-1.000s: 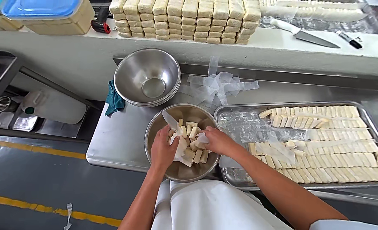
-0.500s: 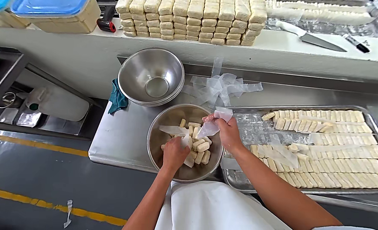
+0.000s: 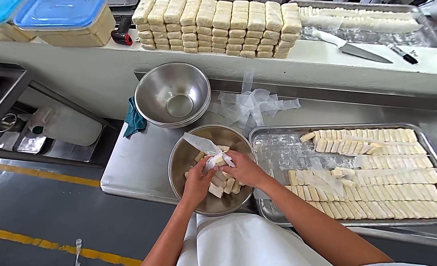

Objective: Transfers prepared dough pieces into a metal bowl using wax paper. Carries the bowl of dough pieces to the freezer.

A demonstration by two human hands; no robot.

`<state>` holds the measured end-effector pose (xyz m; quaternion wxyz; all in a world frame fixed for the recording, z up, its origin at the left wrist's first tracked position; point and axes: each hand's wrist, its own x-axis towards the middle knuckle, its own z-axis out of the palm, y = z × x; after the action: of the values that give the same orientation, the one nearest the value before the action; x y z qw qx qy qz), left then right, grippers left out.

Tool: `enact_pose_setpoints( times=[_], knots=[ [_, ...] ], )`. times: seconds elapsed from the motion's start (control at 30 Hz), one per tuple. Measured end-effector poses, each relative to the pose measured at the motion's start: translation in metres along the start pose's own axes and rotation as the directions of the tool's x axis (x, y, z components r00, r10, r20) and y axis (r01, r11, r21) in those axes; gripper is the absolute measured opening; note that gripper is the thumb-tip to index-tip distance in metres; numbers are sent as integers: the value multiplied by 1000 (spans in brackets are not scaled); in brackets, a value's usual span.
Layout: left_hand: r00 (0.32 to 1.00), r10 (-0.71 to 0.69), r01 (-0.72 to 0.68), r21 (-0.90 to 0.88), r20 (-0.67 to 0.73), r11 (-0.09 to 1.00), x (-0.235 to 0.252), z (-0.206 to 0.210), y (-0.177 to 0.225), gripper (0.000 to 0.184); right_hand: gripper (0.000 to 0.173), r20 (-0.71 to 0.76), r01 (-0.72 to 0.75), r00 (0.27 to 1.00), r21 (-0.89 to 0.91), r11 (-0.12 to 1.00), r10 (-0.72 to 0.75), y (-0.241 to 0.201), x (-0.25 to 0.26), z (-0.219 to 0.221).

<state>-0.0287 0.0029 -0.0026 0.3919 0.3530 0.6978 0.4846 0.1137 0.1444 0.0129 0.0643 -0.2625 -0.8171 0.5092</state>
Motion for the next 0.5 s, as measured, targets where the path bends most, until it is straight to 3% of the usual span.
enact_pose_setpoints(
  times=[0.2, 0.37, 0.5],
  knots=[
    [995, 15, 10, 248, -99, 969, -2, 6, 11, 34, 32, -153, 55, 985, -181, 982, -83, 0, -9, 12],
    [984, -16, 55, 216, -179, 975, -2, 0, 7, 32, 39, -244, -25, 970, -182, 983, -21, 4, -6, 1],
    [983, 3, 23, 139, -181, 990, -3, -8, 11, 31, 77, -199, -109, 977, -197, 974, 69, 4, -4, -21]
  ],
)
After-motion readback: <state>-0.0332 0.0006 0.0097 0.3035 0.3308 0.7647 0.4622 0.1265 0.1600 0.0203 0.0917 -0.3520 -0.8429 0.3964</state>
